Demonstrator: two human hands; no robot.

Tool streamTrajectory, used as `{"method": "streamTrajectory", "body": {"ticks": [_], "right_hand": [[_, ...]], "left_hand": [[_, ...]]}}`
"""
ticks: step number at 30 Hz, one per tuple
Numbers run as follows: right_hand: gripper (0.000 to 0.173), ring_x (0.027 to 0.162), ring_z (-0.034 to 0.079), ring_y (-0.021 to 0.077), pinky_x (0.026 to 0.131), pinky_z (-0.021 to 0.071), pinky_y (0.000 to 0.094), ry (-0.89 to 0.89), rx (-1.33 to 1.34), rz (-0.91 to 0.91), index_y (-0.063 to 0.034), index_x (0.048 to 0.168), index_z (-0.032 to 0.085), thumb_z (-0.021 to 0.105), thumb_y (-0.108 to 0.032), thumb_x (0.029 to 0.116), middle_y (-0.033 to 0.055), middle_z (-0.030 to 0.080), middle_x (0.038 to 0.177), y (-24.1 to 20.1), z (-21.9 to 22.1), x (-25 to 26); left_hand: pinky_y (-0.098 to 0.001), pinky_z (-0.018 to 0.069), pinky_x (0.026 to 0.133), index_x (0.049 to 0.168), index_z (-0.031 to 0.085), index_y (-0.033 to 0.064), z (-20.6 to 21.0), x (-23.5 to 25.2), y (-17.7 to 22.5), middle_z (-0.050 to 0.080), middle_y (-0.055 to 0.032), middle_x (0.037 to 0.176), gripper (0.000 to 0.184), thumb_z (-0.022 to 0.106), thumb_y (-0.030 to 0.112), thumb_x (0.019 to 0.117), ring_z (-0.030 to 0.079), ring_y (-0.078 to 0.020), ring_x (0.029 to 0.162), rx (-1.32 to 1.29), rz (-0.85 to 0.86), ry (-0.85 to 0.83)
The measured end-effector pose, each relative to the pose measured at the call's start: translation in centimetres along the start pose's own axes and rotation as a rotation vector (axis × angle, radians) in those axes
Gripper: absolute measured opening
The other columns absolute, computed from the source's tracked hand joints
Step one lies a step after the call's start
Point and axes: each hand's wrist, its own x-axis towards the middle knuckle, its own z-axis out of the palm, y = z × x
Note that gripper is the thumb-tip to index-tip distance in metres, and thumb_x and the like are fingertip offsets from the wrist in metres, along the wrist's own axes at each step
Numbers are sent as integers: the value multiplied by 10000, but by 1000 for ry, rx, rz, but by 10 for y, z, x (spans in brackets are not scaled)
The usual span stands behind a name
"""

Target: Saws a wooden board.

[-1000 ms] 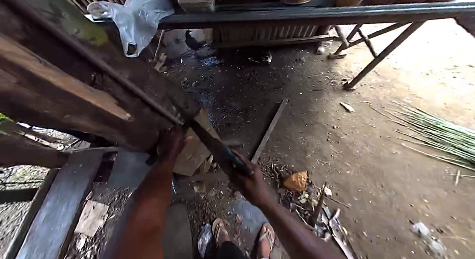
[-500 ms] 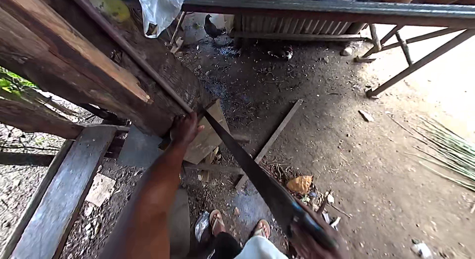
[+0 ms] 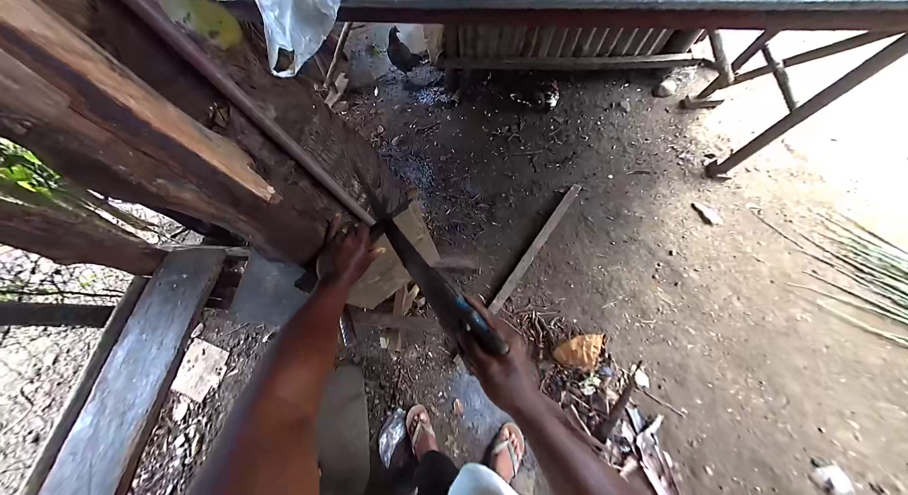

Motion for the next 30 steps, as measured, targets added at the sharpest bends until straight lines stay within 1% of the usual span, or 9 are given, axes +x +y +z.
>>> {"method": "streamTrajectory", "body": {"ticks": [5,7,9,15,18,21,24,28,30], "right_hand": [[534,723,676,92,651,611,293,37,7,-89,13,1460,537,635,-30,937,78,727,1169,20,14,4],[517,709,678,112,633,614,316,31,-9,-58,3,1448,554,642,-49,941,78,732,1128,9,11,9],[481,733,691,112,649,619,321,9,-62,-4,-54,1436,588,650,-97,961,56,738,1134,-8,3,17],[462,540,584,159,491,537,354,-26,2,63,-174,1430,624,665,-156,971,62,694,830,-10,-19,36],[477,507,549,160,465,511,347,-34,30,66,-205,1443,618,669,-162,971,59,661,765,-5,-19,34],[510,517,535,157,469,503,338,-50,73,39,-158,1479,574,652,-146,975,68,656,800,14,-20,26],[507,477,503,148,446,489,333,-26,152,24,-88,1470,556,626,-131,970,62,609,709,32,-24,23],[503,444,455,123,439,467,328,-21,218,29,-124,1469,558,610,-139,968,4,497,594,29,-33,40],[517,443,464,130,443,478,334,-44,186,55,-141,1478,552,627,-147,967,9,497,587,21,-31,47]], "left_hand": [[-531,248,1258,1229,605,-51,-2,3,2,711,-229,1115,682,656,572,956,669,-382,1170,6,-38,-17],[-535,242,1258,1242,601,-48,-2,5,1,714,-222,1091,691,642,581,959,683,-377,1130,8,-63,-34],[-566,248,1249,1253,587,-57,5,4,0,717,-235,1034,707,656,578,950,701,-398,1065,-4,-73,-39],[-557,220,1257,1272,572,-50,-6,8,7,721,-223,1040,710,643,582,957,693,-379,1095,1,-140,-142],[-568,217,1253,1266,576,-56,-5,9,7,718,-233,1045,707,655,571,951,690,-389,1094,-9,-130,-143],[-586,205,1252,1285,564,-58,-9,8,9,712,-247,1069,682,686,522,949,684,-407,1101,-42,-126,-152],[-587,232,1242,1326,551,-49,-18,12,16,711,-246,1081,665,686,488,958,686,-409,1088,-71,-128,-154],[-611,260,1218,1287,563,-44,-23,23,26,716,-237,1033,619,711,448,941,693,-410,1052,-116,-181,-176],[-600,237,1235,1295,554,-35,-17,22,20,719,-225,1034,641,713,472,936,694,-396,1065,-119,-201,-174]]}}
